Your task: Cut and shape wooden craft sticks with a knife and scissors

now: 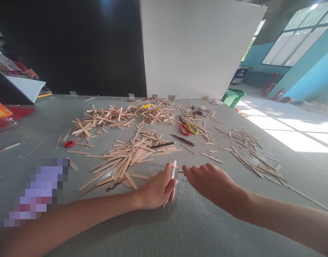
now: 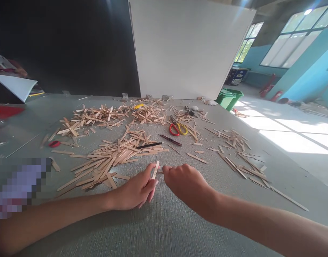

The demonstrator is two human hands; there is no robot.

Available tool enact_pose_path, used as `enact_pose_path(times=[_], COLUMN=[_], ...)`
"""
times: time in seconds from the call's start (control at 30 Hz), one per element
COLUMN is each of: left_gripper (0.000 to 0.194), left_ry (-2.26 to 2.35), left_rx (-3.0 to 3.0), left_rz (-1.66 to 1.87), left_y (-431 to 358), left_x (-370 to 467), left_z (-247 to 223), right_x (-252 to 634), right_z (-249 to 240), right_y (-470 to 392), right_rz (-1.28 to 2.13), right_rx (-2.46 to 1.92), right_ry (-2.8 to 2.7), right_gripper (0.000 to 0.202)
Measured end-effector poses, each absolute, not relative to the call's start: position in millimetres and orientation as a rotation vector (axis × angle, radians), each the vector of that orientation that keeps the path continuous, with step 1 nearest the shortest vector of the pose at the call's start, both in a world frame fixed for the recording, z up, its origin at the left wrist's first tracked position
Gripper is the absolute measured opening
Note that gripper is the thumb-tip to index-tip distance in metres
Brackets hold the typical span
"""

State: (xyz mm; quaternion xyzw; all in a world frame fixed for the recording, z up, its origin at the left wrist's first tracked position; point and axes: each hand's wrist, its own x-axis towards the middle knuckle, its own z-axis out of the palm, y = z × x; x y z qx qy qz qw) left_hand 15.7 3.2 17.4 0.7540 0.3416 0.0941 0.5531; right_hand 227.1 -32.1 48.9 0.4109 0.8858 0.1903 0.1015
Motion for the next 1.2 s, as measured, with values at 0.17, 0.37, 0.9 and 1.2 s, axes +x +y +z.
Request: enact_pose_path(times=[0.17,0.37,0.9,1.2], left_gripper=[0.032,0.034,0.043,0.054], left_ry=[0.813,0.825,0.914,1.010], left_rx=[1.783,1.771,1.831,1.922], left_rz=[0.302,0.332,0.461,0.517], left_y=[0.3,-1.6,-13.4,-14.3], left_x=[16.4,17.6,21.6,22.9], left_z=[10.5,3.6,0.6,-8.0], right_x=[217.6,222.8,218.4,237.1], right_z=[39.2,28.4,32.7,19.3], right_y=[-34.6,-30.2,-30.3,-16.5], right_rz=[0.505,0.296,0.515,0.343], right_rx=[1.290,1.433,1.380,1.292], right_ry=[2.573,2.583,2.649,2.789], right_gripper=[0.030,0.029,0.024,0.017])
